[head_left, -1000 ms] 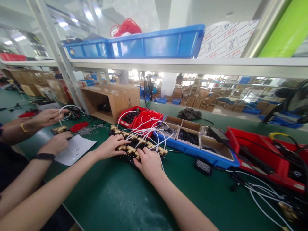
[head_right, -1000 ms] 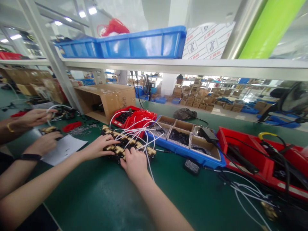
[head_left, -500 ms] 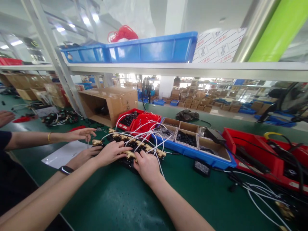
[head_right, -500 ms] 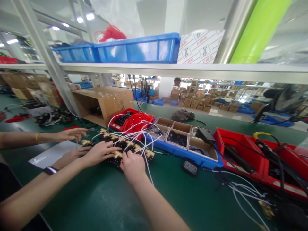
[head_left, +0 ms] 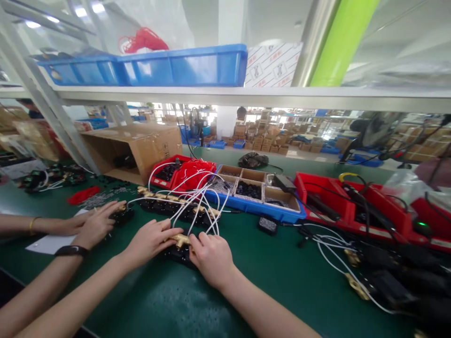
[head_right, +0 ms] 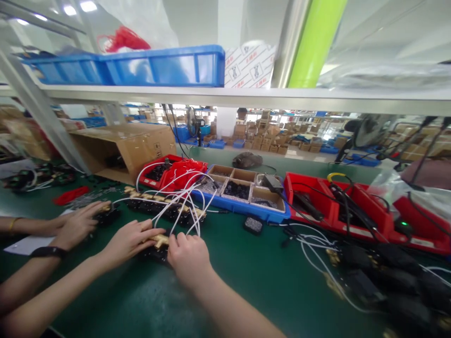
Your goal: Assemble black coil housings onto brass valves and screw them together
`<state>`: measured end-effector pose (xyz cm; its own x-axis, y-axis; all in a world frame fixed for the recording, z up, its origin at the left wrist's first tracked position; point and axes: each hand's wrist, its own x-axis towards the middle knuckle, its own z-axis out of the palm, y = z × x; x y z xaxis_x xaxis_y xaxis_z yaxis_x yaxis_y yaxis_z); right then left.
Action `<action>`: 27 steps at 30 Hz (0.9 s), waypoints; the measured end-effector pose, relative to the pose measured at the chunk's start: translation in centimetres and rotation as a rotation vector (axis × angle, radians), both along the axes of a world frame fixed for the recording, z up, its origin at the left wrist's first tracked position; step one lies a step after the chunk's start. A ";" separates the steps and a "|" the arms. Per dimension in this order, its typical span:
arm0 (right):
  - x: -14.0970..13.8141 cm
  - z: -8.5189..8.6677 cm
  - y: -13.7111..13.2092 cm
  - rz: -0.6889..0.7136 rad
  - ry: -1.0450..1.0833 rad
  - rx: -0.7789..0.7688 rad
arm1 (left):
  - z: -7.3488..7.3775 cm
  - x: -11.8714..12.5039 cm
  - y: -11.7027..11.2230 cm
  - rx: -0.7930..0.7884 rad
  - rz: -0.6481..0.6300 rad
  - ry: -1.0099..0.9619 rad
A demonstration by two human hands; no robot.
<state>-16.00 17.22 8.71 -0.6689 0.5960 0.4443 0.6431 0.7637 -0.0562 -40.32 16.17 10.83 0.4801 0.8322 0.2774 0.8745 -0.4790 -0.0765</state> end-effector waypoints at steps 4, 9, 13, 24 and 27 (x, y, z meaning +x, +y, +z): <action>3.2 0.2 -1.9 -0.004 -0.010 0.017 | -0.3 2.9 -1.7 0.002 -0.012 -0.011; 7.9 0.7 -4.0 -0.002 -0.041 0.010 | -1.1 6.9 -3.5 0.068 -0.030 -0.032; 11.1 0.9 -5.1 -0.003 -0.029 0.023 | -0.9 10.1 -4.6 0.049 -0.039 -0.023; 17.8 0.6 -6.9 0.031 0.104 0.107 | -0.2 17.7 -7.3 0.028 -0.014 0.047; 20.2 0.8 -7.6 0.020 0.120 0.126 | -0.3 20.0 -8.1 0.063 -0.025 0.048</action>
